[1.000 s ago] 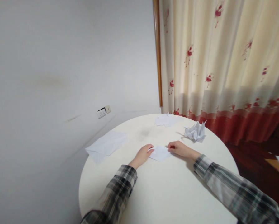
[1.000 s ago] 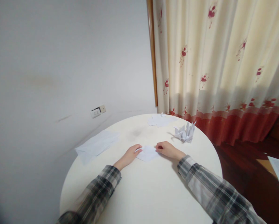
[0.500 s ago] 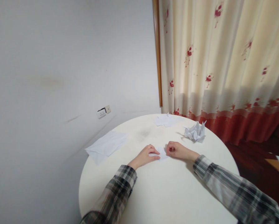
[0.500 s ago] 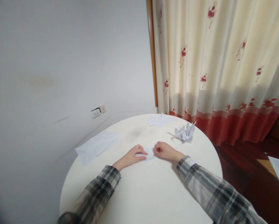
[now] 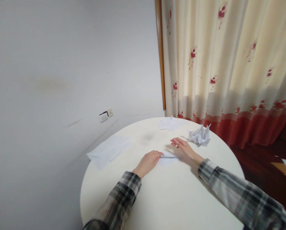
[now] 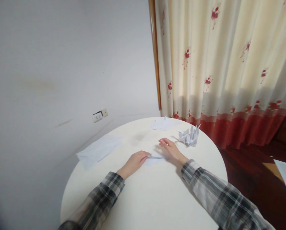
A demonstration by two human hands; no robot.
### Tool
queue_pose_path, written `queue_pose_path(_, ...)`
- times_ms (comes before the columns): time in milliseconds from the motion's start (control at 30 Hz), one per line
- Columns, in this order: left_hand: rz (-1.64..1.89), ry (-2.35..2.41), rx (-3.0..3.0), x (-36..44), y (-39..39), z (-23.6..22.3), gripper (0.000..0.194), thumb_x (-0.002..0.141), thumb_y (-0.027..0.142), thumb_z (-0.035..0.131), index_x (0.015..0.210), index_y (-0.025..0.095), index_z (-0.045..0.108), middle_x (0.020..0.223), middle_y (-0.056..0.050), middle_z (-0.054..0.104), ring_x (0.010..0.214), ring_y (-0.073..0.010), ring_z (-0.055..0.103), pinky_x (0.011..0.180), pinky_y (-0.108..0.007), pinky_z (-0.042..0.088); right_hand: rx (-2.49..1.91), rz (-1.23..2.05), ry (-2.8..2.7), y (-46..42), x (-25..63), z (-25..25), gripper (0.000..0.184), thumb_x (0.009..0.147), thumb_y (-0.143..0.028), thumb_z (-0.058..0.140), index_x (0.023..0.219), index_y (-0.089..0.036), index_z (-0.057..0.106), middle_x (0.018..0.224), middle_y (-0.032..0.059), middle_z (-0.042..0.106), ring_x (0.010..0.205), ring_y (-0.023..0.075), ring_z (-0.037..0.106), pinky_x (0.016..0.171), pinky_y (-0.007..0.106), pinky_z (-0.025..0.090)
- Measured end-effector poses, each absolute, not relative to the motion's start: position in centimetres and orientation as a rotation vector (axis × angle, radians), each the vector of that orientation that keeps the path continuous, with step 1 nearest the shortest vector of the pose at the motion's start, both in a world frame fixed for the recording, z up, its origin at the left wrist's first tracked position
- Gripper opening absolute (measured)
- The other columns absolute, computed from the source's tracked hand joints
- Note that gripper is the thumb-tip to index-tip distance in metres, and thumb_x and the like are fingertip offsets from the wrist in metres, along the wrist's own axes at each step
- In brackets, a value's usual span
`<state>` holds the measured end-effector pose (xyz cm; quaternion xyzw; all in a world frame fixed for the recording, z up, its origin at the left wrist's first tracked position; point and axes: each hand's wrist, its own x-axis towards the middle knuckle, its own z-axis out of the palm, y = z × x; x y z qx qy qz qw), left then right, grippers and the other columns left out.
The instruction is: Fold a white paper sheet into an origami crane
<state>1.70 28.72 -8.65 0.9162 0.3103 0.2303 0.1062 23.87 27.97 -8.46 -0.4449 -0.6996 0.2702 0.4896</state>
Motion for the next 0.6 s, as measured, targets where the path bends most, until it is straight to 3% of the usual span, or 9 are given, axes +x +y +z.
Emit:
queue_pose_path(167, 0.715, 0.902, 2.676, 1.7, 28.5, -8.3, 0.052, 0.078, 0.001, 0.031, 0.123, 0.027, 0.037, 0.113, 0.000, 0.051, 0.100, -0.0139, 0.048, 0.090, -0.026, 0.035, -1.157, 0.548, -1.654, 28.6, 24.4, -8.8, 0.039, 0.081, -0.047, 0.034, 0.092, -0.015, 0.054, 0.088, 0.0066, 0.059, 0.083, 0.0172, 0.053, 0.072, 0.028, 0.041)
queue_pose_path(267, 0.674, 0.926, 2.711, 1.7, 28.4, -8.4, 0.054, 0.075, -0.002, 0.031, 0.115, 0.029, 0.047, 0.115, 0.000, 0.047, 0.100, -0.0145, 0.047, 0.088, -0.026, 0.035, -1.269, 0.500, -1.659, 29.0, 24.5, -9.6, 0.032, 0.080, -0.042, 0.038, 0.091, -0.016, 0.054, 0.090, 0.0072, 0.059, 0.084, 0.0179, 0.054, 0.075, 0.030, 0.040)
queue_pose_path(400, 0.660, 0.963, 2.764, 1.6, 28.6, -8.8, 0.027, 0.079, 0.017, 0.047, 0.104, 0.024, 0.054, 0.107, -0.003, 0.051, 0.096, -0.0179, 0.048, 0.086, -0.028, 0.036, -1.413, 0.509, -1.675, 29.4, 24.6, -10.6, 0.028, 0.078, -0.036, 0.044, 0.096, -0.015, 0.051, 0.089, 0.0078, 0.060, 0.079, 0.0176, 0.055, 0.073, 0.030, 0.041)
queue_pose_path(500, 0.670, 0.970, 2.779, 1.6, 28.6, -8.8, 0.029, 0.074, 0.032, 0.058, 0.100, 0.021, 0.053, 0.099, -0.004, 0.053, 0.094, -0.0198, 0.048, 0.085, -0.030, 0.037, -1.426, 0.519, -1.696, 29.4, 24.4, -10.8, 0.027, 0.079, -0.035, 0.043, 0.096, -0.016, 0.050, 0.087, 0.0067, 0.061, 0.078, 0.0168, 0.055, 0.071, 0.029, 0.041)
queue_pose_path(600, 0.640, 0.970, 2.822, 1.7, 28.4, -8.7, 0.026, 0.077, 0.033, 0.054, 0.100, 0.021, 0.052, 0.098, -0.005, 0.054, 0.093, -0.0195, 0.048, 0.083, -0.030, 0.037, -1.427, 0.519, -1.698, 29.2, 24.2, -10.5, 0.027, 0.079, -0.037, 0.042, 0.095, -0.017, 0.051, 0.086, 0.0061, 0.061, 0.077, 0.0170, 0.055, 0.071, 0.029, 0.040)
